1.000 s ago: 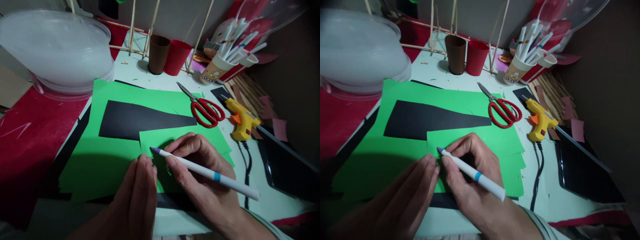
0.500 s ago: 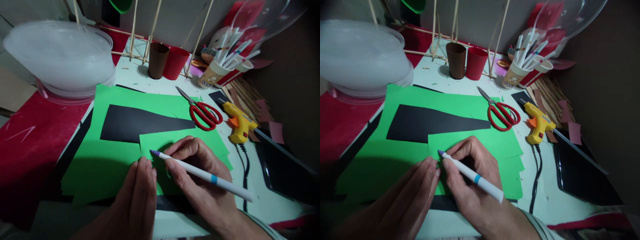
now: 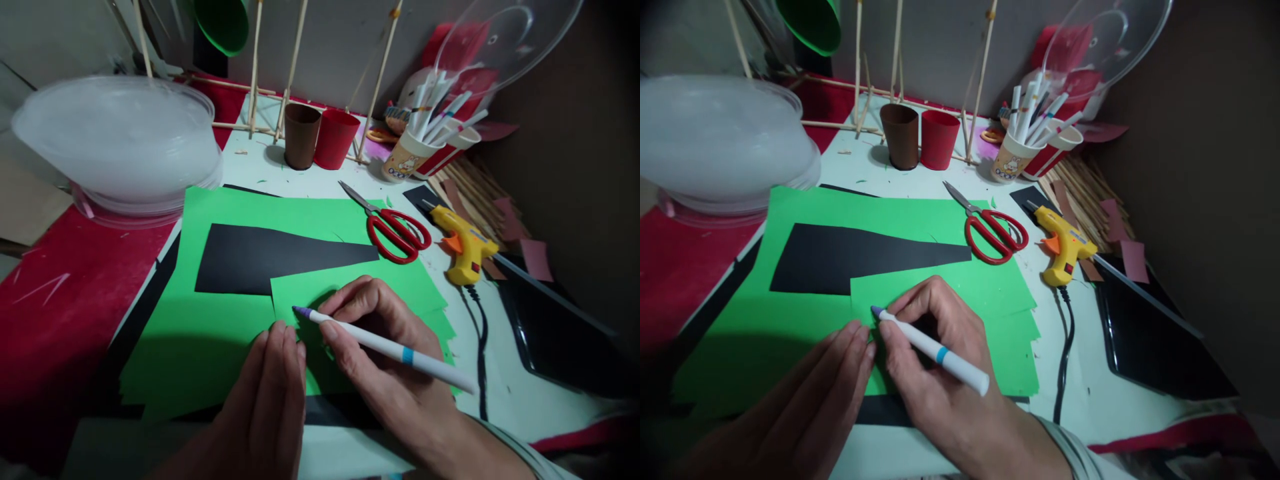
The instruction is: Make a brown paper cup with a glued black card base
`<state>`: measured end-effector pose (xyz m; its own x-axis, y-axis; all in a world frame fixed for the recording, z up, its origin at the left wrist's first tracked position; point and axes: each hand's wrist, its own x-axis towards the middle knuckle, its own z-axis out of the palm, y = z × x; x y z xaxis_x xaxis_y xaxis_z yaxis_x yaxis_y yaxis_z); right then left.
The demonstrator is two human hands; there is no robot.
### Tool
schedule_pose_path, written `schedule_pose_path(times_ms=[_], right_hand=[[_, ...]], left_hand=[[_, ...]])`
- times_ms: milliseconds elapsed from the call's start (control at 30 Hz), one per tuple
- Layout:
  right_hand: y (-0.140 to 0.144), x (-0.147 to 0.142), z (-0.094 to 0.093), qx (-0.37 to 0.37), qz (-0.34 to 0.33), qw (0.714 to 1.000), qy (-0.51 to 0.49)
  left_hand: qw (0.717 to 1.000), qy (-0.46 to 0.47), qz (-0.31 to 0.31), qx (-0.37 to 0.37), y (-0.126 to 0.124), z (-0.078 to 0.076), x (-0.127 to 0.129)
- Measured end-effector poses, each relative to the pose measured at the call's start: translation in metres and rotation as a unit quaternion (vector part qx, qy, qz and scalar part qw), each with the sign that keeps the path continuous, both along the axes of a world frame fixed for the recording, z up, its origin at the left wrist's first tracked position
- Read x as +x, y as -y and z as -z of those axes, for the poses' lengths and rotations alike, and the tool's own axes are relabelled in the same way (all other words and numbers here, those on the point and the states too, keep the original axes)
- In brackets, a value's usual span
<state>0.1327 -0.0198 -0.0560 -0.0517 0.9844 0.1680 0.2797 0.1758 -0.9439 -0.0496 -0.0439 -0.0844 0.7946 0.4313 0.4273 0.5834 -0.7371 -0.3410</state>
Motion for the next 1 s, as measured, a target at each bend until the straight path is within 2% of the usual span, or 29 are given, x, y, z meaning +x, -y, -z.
schedule_pose_path(times_ms=[133,367,600,700,867,1000], right_hand=[[0.000,0.001,0.000,-0.001,-0.003,1.000,0.001],[0.001,0.000,0.002,0.005,-0.007,1.000,-0.002],[0.004,0.001,0.000,0.012,-0.014,1.000,0.015],[0.004,0.002,0.001,0.011,-0.016,1.000,0.015],[0.003,0.002,0.001,0.002,-0.021,1.000,0.012],[0.002,0.002,0.001,-0.003,-0.025,1.000,0.003]], left_hand=[[0.998,0.059,0.009,0.022,-0.005,0.004,-0.001],[0.997,0.078,0.002,0.024,-0.006,0.003,0.002],[0.997,0.053,0.000,-0.049,0.002,-0.004,0.000],[0.997,0.054,0.008,-0.051,0.003,-0.001,-0.002],[0.996,0.085,0.015,0.006,-0.001,0.010,0.000],[0.995,0.097,0.018,0.002,-0.001,0.015,0.001]])
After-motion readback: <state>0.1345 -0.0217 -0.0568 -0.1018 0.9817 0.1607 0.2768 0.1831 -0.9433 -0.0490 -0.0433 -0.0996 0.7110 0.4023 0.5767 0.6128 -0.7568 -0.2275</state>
